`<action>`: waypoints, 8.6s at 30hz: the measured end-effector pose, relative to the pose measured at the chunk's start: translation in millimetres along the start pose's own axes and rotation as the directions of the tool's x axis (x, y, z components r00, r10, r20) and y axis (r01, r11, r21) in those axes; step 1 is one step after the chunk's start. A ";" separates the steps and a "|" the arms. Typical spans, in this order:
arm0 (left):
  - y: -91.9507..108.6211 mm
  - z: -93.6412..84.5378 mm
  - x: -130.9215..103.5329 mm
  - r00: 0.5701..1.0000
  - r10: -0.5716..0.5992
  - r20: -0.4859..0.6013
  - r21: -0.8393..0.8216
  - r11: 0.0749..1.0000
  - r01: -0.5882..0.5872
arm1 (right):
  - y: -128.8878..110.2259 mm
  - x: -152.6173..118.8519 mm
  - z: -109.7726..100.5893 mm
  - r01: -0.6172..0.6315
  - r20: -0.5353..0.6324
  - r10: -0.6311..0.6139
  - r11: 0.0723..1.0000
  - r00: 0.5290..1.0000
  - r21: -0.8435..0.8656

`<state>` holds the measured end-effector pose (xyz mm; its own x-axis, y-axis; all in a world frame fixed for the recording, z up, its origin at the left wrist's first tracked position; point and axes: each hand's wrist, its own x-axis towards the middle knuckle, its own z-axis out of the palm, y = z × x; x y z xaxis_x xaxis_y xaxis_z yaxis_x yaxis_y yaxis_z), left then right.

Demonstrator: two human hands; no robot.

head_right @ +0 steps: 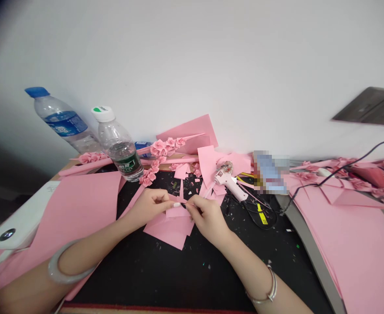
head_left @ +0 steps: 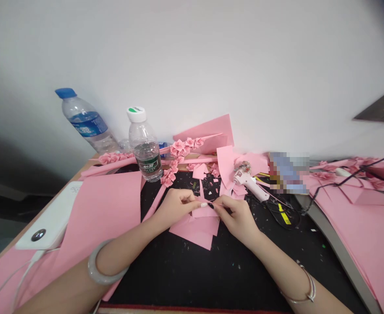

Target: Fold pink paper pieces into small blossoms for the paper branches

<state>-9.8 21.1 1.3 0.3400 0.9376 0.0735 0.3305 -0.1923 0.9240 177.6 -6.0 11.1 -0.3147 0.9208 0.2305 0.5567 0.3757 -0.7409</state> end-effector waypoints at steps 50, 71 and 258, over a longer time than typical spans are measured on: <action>2.5 -1.5 -1.5 0.967 0.046 0.250 -0.303 0.952 0.033 | 4.1 9.1 1.6 -0.209 0.140 0.155 0.755 0.978 0.622; 8.1 -4.1 -1.4 0.970 0.022 0.241 -0.285 0.957 0.049 | -2.8 8.5 -7.2 -0.195 0.214 0.066 0.718 0.975 0.668; -0.6 -4.0 4.0 0.978 -0.189 -0.093 -0.591 0.801 0.099 | 13.6 12.7 -5.1 -0.312 0.108 0.344 0.618 0.933 0.721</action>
<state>-12.2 26.1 2.5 0.1881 0.9798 -0.0682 -0.2223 0.1101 0.9687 185.1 11.3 7.2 -0.1851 0.9767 -0.1082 -0.1122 -0.1304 -0.9851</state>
